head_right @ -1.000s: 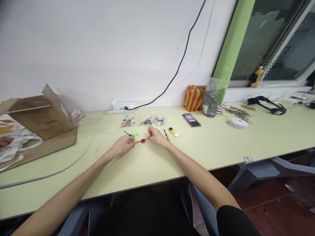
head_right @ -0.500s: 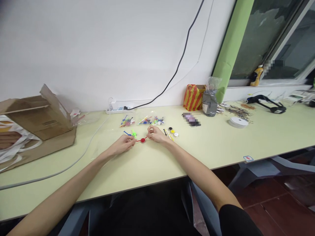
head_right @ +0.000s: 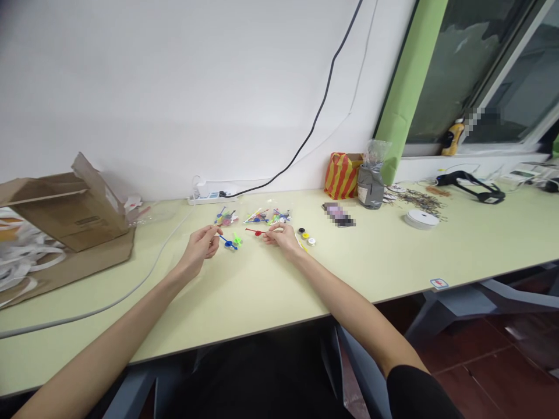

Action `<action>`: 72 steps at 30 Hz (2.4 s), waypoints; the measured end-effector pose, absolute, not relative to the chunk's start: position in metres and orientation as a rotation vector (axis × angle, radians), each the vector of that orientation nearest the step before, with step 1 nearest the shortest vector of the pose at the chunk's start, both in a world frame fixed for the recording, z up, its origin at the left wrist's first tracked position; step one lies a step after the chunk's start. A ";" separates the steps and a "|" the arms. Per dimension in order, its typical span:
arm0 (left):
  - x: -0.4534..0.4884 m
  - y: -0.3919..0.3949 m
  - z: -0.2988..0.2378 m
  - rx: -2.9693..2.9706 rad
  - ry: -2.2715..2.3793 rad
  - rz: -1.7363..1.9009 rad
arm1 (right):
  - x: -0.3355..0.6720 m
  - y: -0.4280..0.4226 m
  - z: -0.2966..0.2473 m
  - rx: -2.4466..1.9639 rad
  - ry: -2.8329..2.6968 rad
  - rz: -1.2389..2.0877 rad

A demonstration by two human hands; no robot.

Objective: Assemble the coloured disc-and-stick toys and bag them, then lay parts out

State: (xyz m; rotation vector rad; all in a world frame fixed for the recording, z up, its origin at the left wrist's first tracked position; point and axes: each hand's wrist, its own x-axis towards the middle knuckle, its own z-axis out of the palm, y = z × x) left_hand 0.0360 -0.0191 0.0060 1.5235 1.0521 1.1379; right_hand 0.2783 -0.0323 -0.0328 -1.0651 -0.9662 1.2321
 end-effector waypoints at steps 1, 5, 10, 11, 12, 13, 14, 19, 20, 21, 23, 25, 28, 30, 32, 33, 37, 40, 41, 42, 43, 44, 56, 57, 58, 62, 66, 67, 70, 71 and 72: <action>0.035 -0.019 0.006 1.522 1.050 1.151 | 0.277 -0.032 -0.034 -1.061 -0.986 1.230; 0.039 -0.020 0.005 1.572 1.042 1.123 | 0.268 -0.032 -0.038 -1.083 -1.185 1.187; 0.044 -0.022 0.001 1.691 1.040 1.070 | 0.263 -0.033 -0.033 -1.252 -1.587 0.867; 0.044 -0.023 0.001 1.720 1.043 1.069 | 0.268 -0.033 -0.029 -1.321 -1.665 0.703; 0.044 -0.024 0.001 1.758 1.046 1.065 | 0.274 -0.032 -0.024 -1.398 -1.724 0.518; 0.044 -0.025 0.001 1.804 1.050 1.056 | 0.284 -0.032 -0.019 -1.483 -1.753 0.335; 0.044 -0.026 0.001 1.855 1.052 1.040 | 0.295 -0.032 -0.014 -1.580 -1.756 0.181; 0.046 -0.036 -0.004 2.212 1.101 0.888 | 0.354 -0.032 -0.006 -2.006 -1.839 -0.094; 0.047 -0.037 -0.005 2.305 1.110 0.849 | 0.362 -0.032 -0.008 -2.070 -1.839 -0.071; 0.047 -0.038 -0.005 2.389 1.117 0.813 | 0.368 -0.031 -0.010 -2.118 -1.829 -0.038; 0.047 -0.039 -0.006 2.501 1.126 0.756 | 0.374 -0.029 -0.015 -2.166 -1.794 0.025; 0.047 -0.039 -0.006 2.546 1.138 0.737 | 0.376 -0.026 -0.016 -2.170 -1.761 0.049; 0.047 -0.038 -0.006 2.574 1.148 0.730 | 0.374 -0.022 -0.013 -2.146 -1.737 0.043; 0.046 -0.038 -0.007 2.583 1.152 0.727 | 0.369 -0.021 -0.009 -2.049 -1.755 0.040; 0.046 -0.038 -0.007 2.599 1.134 0.716 | 0.358 -0.022 -0.007 -1.779 -1.837 0.121; 0.046 -0.038 -0.008 2.611 1.115 0.705 | 0.350 -0.023 -0.007 -1.601 -1.894 0.207; 0.046 -0.041 -0.006 2.670 1.027 0.609 | 0.315 -0.030 -0.014 -1.110 -2.140 0.623; 0.048 -0.045 -0.003 2.700 0.995 0.549 | 0.309 -0.032 -0.013 -1.079 -2.219 0.658; 0.048 -0.046 -0.002 2.711 0.987 0.534 | 0.312 -0.032 -0.012 -1.133 -2.210 0.590; 0.049 -0.048 -0.001 2.724 0.980 0.516 | 0.318 -0.032 -0.010 -1.223 -2.190 0.495; 0.050 -0.050 -0.001 2.740 0.973 0.491 | 0.326 -0.031 -0.008 -1.343 -2.165 0.391; 0.051 -0.051 -0.001 2.760 0.963 0.462 | 0.334 -0.031 -0.006 -1.486 -2.140 0.296; 0.061 -0.060 -0.014 3.062 0.989 0.213 | 0.355 -0.030 -0.004 -1.955 -2.141 0.237; 0.062 -0.060 -0.015 3.056 0.992 0.211 | 0.356 -0.030 -0.004 -1.963 -2.137 0.230; 0.062 -0.060 -0.015 3.042 0.994 0.221 | 0.357 -0.030 -0.004 -1.972 -2.133 0.224; 0.063 -0.062 -0.015 2.951 0.981 0.299 | 0.361 -0.030 -0.005 -1.998 -2.138 0.234; 0.062 -0.060 -0.015 2.906 0.993 0.341 | 0.355 -0.032 -0.005 -1.966 -2.148 0.271; 0.061 -0.059 -0.015 2.900 1.004 0.349 | 0.351 -0.034 -0.003 -1.920 -2.151 0.279; 0.060 -0.056 -0.014 2.845 1.072 0.436 | 0.339 -0.039 0.006 -1.584 -2.093 0.354; 0.060 -0.055 -0.013 2.811 1.103 0.489 | 0.334 -0.042 0.009 -1.443 -2.046 0.422; 0.060 -0.055 -0.013 2.771 1.134 0.545 | 0.329 -0.045 0.012 -1.318 -1.995 0.520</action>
